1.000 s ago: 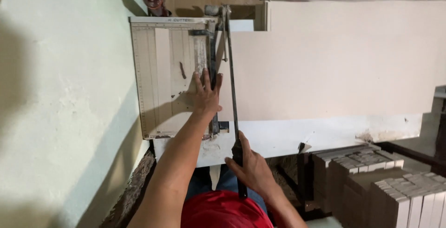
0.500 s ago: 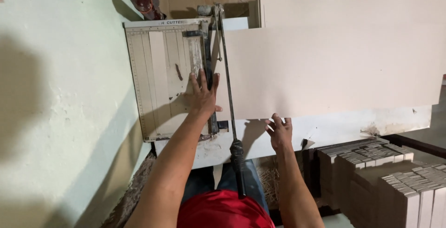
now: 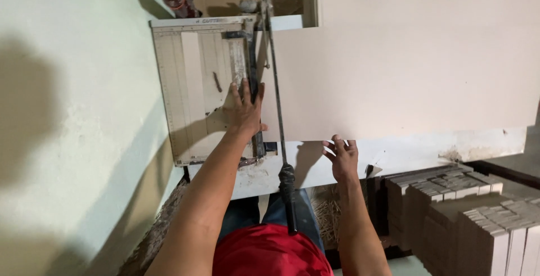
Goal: The person uses a manual paper cutter to trim large sheets of cardboard into smaller rectangular pieces. They align each sheet, pull the cutter handle to slice, then stack the cut pieces on the table.
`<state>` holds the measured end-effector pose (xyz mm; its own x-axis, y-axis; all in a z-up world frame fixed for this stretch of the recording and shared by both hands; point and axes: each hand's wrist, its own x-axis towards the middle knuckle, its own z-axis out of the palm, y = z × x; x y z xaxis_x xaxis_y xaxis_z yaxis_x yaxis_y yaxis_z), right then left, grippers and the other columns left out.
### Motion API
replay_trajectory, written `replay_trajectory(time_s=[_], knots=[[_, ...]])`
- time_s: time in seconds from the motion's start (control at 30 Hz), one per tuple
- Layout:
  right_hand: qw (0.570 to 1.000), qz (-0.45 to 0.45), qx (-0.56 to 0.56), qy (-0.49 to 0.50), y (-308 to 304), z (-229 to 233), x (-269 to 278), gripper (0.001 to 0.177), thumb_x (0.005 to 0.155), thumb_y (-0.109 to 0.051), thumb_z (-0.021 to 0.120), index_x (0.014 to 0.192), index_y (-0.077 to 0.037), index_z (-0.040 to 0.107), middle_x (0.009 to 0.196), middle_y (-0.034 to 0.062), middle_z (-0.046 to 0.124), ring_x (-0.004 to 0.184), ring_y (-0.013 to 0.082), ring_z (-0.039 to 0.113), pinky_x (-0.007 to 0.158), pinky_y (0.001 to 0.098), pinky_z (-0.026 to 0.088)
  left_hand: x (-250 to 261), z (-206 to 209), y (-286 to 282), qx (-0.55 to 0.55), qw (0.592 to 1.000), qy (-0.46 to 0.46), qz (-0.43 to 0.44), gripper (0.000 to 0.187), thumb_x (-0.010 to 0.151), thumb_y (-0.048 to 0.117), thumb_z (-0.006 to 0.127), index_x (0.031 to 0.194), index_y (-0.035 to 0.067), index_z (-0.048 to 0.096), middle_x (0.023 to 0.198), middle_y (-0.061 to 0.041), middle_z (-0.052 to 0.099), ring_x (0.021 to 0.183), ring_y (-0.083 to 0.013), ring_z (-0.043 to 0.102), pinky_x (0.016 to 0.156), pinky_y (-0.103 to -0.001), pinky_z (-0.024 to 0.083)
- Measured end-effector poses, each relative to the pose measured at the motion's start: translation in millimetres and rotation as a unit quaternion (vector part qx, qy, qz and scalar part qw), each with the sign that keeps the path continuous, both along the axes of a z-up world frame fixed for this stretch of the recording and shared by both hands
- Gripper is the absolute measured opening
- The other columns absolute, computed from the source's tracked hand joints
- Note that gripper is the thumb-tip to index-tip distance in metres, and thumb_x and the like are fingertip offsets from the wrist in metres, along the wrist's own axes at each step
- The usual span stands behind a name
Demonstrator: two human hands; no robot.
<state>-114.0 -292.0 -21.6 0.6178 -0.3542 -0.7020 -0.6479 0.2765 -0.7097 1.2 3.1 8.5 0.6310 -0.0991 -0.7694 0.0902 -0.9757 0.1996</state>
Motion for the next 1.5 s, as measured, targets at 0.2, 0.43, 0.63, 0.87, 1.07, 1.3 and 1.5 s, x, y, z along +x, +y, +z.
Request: replay_trajectory(time_s=[0.2,0.43,0.63,0.87,1.07,1.3,1.5], knots=[[1.0,0.003,0.005,0.004,-0.3,-1.9,4.2,0.016,0.103,-0.017,0.065,0.117,-0.015,0.058,0.098,-0.0004,0.064,0.091,0.0247,0.075,0.076,0.0425,0.066,-0.2,0.3,1.6,-0.021,1.0,-0.005,0.007,0.121,0.084,0.047,0.08,0.164,0.027,-0.007,0.168,-0.024,-0.017,0.152,-0.0532,-0.014,0.1,-0.08,0.036],[0.992,0.068,-0.036,0.098,0.6,1.7,7.5,0.032,0.101,-0.036,0.07,0.116,-0.009,0.062,0.097,0.0079,0.067,0.089,0.0288,0.074,0.077,0.0495,0.063,-1.1,5.1,-8.4,0.031,0.999,-0.002,-0.012,0.119,0.084,0.04,0.081,0.165,0.025,-0.004,0.167,-0.025,-0.019,0.15,-0.0543,-0.016,0.099,-0.086,0.03],[0.796,0.513,-0.258,0.189,110.1,167.3,35.7,0.058,0.097,-0.063,0.047,0.146,-0.032,0.039,0.094,0.0102,0.078,0.082,0.0309,0.076,0.079,0.0456,0.06,0.2,2.1,-11.6,0.035,0.999,-0.03,-0.005,0.121,0.08,0.034,0.084,0.166,0.022,0.0,0.167,-0.026,-0.017,0.15,-0.0553,-0.015,0.1,-0.079,0.04],[0.763,0.555,-0.329,0.045,137.5,62.1,-74.3,0.065,0.094,-0.023,0.061,0.148,-0.013,0.027,0.08,0.0194,0.075,0.059,0.043,0.072,0.045,0.0524,0.057,12.2,19.1,-14.4,0.04,0.998,0.037,-0.016,0.126,0.085,0.029,0.084,0.164,0.022,-0.013,0.163,-0.021,-0.031,0.148,-0.055,-0.02,0.106,-0.076,0.036],[0.761,0.565,-0.308,0.079,130.2,54.1,-75.0,0.075,0.091,-0.03,0.061,0.154,-0.022,0.022,0.101,0.0226,0.074,0.086,0.0453,0.075,0.071,0.0586,0.062,-5.8,-35.3,-11.1,-0.033,0.998,-0.044,0.034,0.122,0.079,0.013,0.085,0.165,0.017,0.0,0.165,-0.03,-0.021,0.146,-0.0602,-0.021,0.095,-0.087,0.029],[0.768,0.559,-0.309,0.046,133.9,62.8,-75.9,0.063,0.097,-0.02,0.055,0.153,-0.012,0.026,0.094,0.0226,0.076,0.077,0.0417,0.076,0.057,0.0529,0.063,-3.4,-13.4,-15.3,-0.019,0.999,-0.045,0.02,0.12,0.079,0.018,0.086,0.165,0.015,0.004,0.166,-0.03,-0.017,0.147,-0.0601,-0.016,0.096,-0.084,0.037],[0.781,0.547,-0.294,0.068,118.2,25.8,-71.8,0.079,0.09,-0.019,0.062,0.156,-0.026,0.018,0.112,0.0238,0.073,0.096,0.0484,0.073,0.079,0.0594,0.059,2.6,-17.6,-17.1,0.014,0.998,-0.057,0.033,0.124,0.079,0.026,0.087,0.165,0.022,-0.002,0.167,-0.026,-0.017,0.149,-0.0565,-0.016,0.097,-0.089,0.028]])
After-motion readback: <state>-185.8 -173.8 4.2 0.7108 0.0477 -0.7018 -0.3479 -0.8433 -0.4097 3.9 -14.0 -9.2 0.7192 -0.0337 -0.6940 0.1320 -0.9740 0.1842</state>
